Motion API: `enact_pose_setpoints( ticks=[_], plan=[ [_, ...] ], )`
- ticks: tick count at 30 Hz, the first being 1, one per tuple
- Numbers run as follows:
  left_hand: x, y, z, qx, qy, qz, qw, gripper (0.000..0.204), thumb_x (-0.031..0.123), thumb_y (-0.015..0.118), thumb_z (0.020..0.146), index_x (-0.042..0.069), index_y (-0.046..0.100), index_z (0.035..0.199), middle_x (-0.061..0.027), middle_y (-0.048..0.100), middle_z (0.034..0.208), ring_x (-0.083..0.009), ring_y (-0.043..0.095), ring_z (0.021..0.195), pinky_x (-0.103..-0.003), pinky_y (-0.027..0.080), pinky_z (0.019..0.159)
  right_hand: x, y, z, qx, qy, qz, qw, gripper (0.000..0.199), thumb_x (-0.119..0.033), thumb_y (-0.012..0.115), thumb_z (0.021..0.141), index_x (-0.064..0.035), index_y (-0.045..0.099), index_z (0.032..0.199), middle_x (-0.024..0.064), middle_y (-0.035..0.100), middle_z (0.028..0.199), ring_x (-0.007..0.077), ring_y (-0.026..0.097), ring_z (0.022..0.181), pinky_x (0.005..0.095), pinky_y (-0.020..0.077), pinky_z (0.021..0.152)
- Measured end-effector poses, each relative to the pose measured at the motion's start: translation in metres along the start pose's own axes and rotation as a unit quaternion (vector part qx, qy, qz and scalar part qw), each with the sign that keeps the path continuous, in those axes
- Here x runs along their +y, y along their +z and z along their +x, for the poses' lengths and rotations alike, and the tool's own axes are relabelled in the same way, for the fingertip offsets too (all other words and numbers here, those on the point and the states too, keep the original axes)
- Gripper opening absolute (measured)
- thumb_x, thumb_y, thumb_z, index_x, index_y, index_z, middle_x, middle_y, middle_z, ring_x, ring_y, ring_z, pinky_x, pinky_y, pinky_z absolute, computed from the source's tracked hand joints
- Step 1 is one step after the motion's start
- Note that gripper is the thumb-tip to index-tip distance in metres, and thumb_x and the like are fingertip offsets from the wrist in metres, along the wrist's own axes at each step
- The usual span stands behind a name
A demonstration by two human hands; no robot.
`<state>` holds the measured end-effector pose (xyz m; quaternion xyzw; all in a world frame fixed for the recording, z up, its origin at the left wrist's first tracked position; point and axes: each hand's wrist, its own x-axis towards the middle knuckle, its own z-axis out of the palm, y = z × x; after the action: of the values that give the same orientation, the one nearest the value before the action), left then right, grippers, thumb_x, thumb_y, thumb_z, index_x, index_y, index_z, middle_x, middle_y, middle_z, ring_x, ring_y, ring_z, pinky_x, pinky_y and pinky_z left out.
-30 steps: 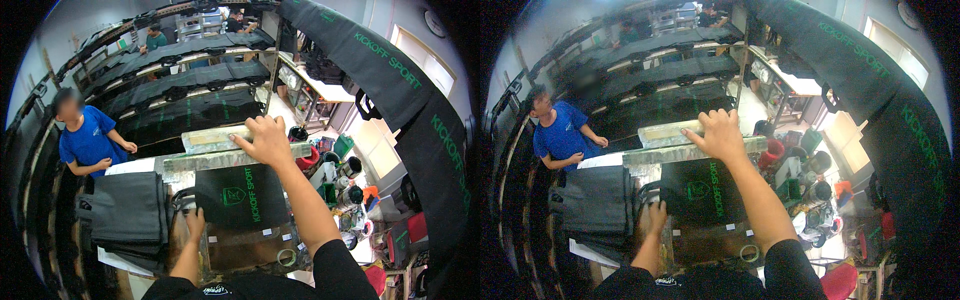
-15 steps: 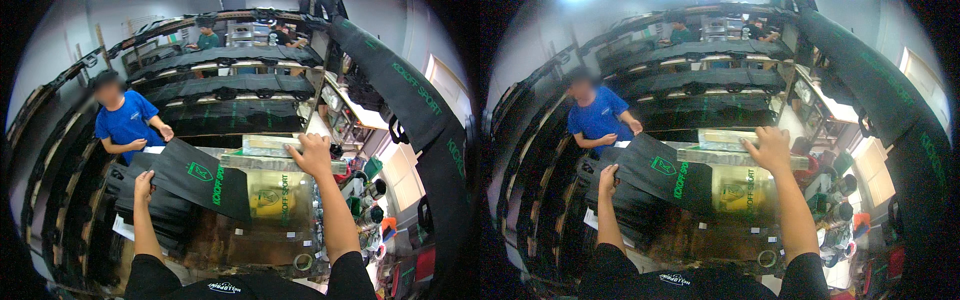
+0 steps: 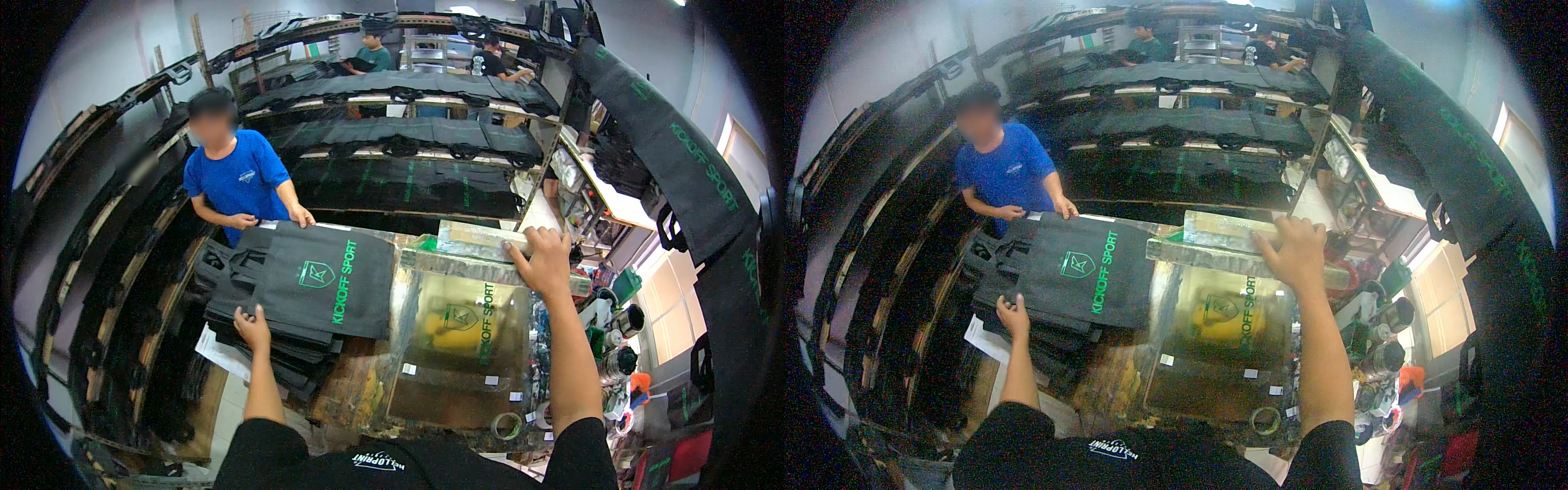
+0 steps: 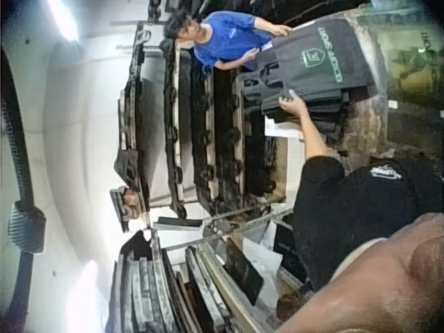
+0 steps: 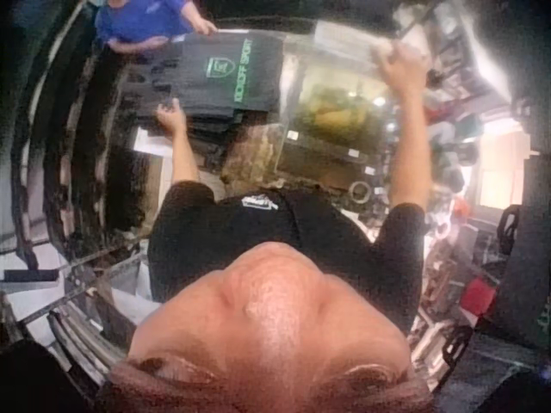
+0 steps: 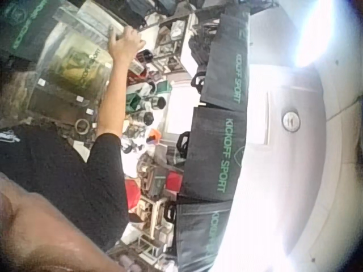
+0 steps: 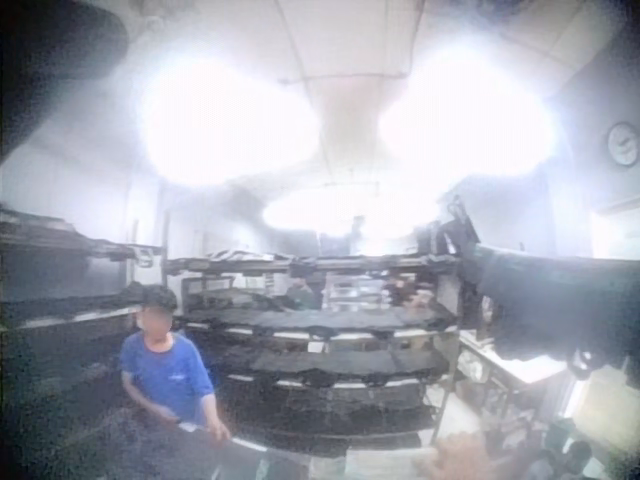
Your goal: The person performs screen printing on black tote bags using a green ink-filled screen and a squeegee. They repeatedly pull the squeegee across the screen to transfer the design onto the bags, then lift the screen to reveal the printed logo. Another person in the background assists by moving the printed bags to a drying rack.
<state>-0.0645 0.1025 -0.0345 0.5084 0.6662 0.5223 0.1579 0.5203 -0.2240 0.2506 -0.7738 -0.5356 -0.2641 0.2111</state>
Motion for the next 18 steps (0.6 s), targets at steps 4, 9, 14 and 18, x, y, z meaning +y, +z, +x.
enact_pose_setpoints(
  ticks=[4,9,14,18],
  plan=[
    [0.027,-0.032,-0.077,-0.109,0.259,0.063,0.958,0.062,0.028,0.082,0.094,0.003,0.056,0.145,-0.0203,0.055,0.139,-0.0382,0.057,0.126,-0.046,0.053,0.099,0.001,0.002,0.001,0.013,0.000,0.006,1.000,0.053,-0.056,0.068,0.094,-0.0052,0.073,0.105,0.0131,0.067,0.091,0.0326,0.062,0.096,0.0495,0.0379,0.092],
    [0.050,-0.033,-0.093,-0.218,0.380,0.173,0.882,0.071,0.044,0.079,0.093,0.002,0.058,0.147,-0.0208,0.054,0.150,-0.0434,0.045,0.144,-0.054,0.033,0.122,0.002,0.006,0.007,0.018,-0.004,0.007,1.000,0.053,-0.057,0.067,0.094,-0.0043,0.072,0.100,0.0138,0.067,0.090,0.0332,0.062,0.095,0.0509,0.0379,0.094],
    [0.039,-0.023,-0.097,-0.336,0.345,0.329,0.812,0.084,0.066,0.056,0.101,0.006,0.048,0.159,-0.0176,0.037,0.170,-0.0403,0.022,0.161,-0.058,0.010,0.132,0.003,0.006,0.013,0.015,-0.004,0.015,1.000,0.053,-0.057,0.068,0.093,-0.0041,0.072,0.098,0.0141,0.067,0.089,0.0336,0.062,0.095,0.0510,0.0381,0.094],
    [0.039,-0.017,-0.094,-0.363,0.314,0.323,0.815,0.075,0.058,0.056,0.103,0.008,0.050,0.158,-0.0142,0.041,0.169,-0.0394,0.027,0.159,-0.058,0.010,0.132,0.003,0.004,0.010,0.019,-0.005,0.011,1.000,0.053,-0.058,0.068,0.093,-0.0051,0.071,0.097,0.0140,0.067,0.089,0.0338,0.062,0.094,0.0498,0.0387,0.092]
  ],
)
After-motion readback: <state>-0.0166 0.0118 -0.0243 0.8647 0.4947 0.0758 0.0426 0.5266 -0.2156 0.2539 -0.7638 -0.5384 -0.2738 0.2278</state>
